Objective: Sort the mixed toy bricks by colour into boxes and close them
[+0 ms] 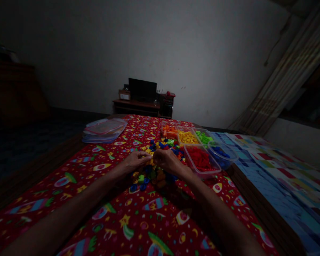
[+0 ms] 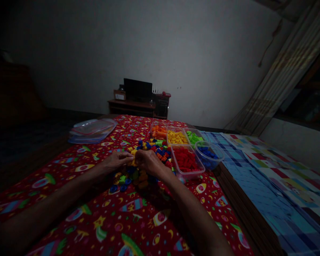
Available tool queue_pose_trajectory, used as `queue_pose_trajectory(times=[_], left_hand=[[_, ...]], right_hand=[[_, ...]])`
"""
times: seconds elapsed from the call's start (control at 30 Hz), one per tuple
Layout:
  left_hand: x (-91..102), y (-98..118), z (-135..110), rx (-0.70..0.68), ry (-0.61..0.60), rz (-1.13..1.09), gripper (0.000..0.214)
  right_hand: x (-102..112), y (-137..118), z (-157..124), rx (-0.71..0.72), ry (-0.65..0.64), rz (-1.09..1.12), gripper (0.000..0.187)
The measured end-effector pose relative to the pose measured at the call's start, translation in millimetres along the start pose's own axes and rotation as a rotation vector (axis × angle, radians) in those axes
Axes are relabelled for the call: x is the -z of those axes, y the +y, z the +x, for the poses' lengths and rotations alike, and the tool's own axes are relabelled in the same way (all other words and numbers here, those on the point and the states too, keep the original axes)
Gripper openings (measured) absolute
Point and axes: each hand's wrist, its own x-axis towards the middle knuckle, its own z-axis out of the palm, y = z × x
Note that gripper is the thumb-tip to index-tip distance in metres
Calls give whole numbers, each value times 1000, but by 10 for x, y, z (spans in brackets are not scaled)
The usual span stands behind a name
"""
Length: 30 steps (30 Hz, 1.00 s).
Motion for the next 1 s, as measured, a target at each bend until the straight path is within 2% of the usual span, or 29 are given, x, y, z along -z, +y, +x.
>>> queue_pose_trajectory(times=[0.1, 0.23, 0.33, 0.47, 0.53, 0.6, 0.67, 0.73, 0.8, 0.87, 0.93, 1.0], left_hand=[[25, -28, 3, -2, 0, -14, 49], [74, -51, 1, -5, 38, -25, 51], [88, -76, 19, -21, 47, 16, 52], [88, -150, 85, -88, 67, 106, 51], [85, -191, 114, -155, 81, 162, 48], [79, -217, 125, -216, 93, 213, 46], [75, -215, 118, -275, 100, 270, 44], [83, -189, 103, -341, 96, 347, 43], [112, -158, 99, -395, 94, 431, 41], [166, -150, 114, -435, 121, 502, 40], [235, -184, 148, -451, 175, 554, 40], [304, -262, 190, -437, 237, 589, 41]], right_hand=[[60, 29, 4, -40, 39, 2, 9], [325, 185, 17, -126, 152, -73, 10], [616, 434, 98, -252, 238, -177, 15], [1002, 799, 314, -514, 244, -410, 29], [1138, 888, 399, -596, 243, -515, 32], [1186, 864, 424, -611, 253, -558, 32], [1108, 724, 377, -548, 243, -575, 32], [895, 485, 266, -395, 169, -567, 30], [585, 187, 110, -173, 24, -496, 28], [245, -118, -62, 132, -70, -401, 25], [-54, -368, -212, 415, -150, -419, 28], [-277, -519, -305, 561, -237, -503, 32]])
